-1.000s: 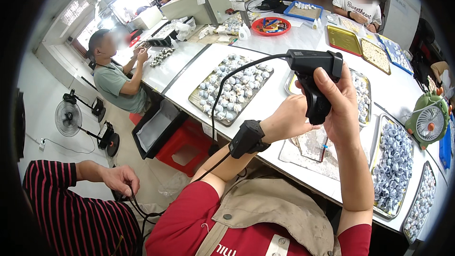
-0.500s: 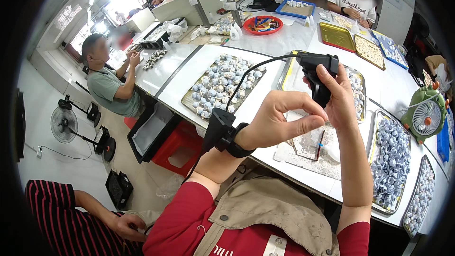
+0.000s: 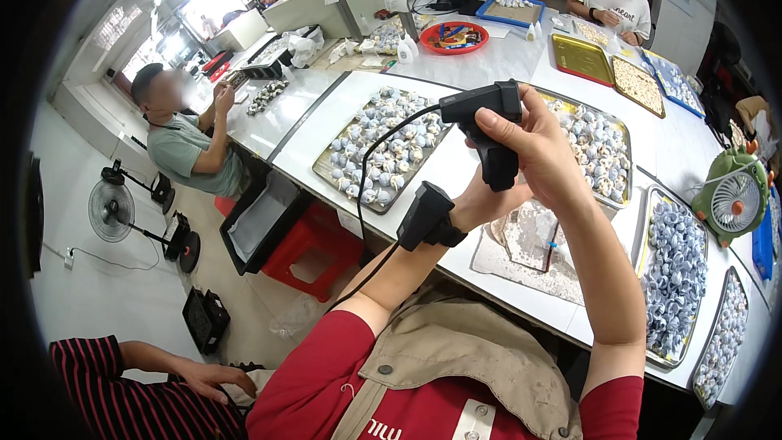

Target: Wearing and adjusting a wrist-mounted scanner or electronic device in a factory setting.

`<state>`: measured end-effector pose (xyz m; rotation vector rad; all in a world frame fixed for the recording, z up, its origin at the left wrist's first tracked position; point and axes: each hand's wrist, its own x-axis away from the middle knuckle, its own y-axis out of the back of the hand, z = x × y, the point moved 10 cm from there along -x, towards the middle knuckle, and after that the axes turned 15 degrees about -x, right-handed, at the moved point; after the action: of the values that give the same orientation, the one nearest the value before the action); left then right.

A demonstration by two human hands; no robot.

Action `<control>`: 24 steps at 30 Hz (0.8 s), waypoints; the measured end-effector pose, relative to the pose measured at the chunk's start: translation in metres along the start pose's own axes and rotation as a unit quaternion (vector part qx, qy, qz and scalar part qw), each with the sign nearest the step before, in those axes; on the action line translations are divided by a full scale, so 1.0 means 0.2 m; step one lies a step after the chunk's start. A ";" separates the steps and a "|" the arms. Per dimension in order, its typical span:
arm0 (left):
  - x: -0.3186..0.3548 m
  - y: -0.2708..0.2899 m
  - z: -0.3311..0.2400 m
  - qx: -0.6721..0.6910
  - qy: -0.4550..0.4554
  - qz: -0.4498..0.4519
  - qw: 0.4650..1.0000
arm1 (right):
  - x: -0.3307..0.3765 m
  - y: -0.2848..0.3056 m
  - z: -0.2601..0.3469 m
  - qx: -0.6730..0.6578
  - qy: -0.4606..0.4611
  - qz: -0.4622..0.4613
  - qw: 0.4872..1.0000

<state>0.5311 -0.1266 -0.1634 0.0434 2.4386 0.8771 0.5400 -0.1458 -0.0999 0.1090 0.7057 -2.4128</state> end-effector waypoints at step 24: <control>0.07 0.40 0.04 0.058 0.070 -0.169 0.981 | 0.13 0.09 0.26 0.300 0.197 -0.025 0.933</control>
<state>0.5119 -0.0559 -0.1262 -0.3917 2.5210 0.6019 0.5343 -0.1996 -0.0700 0.8488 0.1042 -2.6035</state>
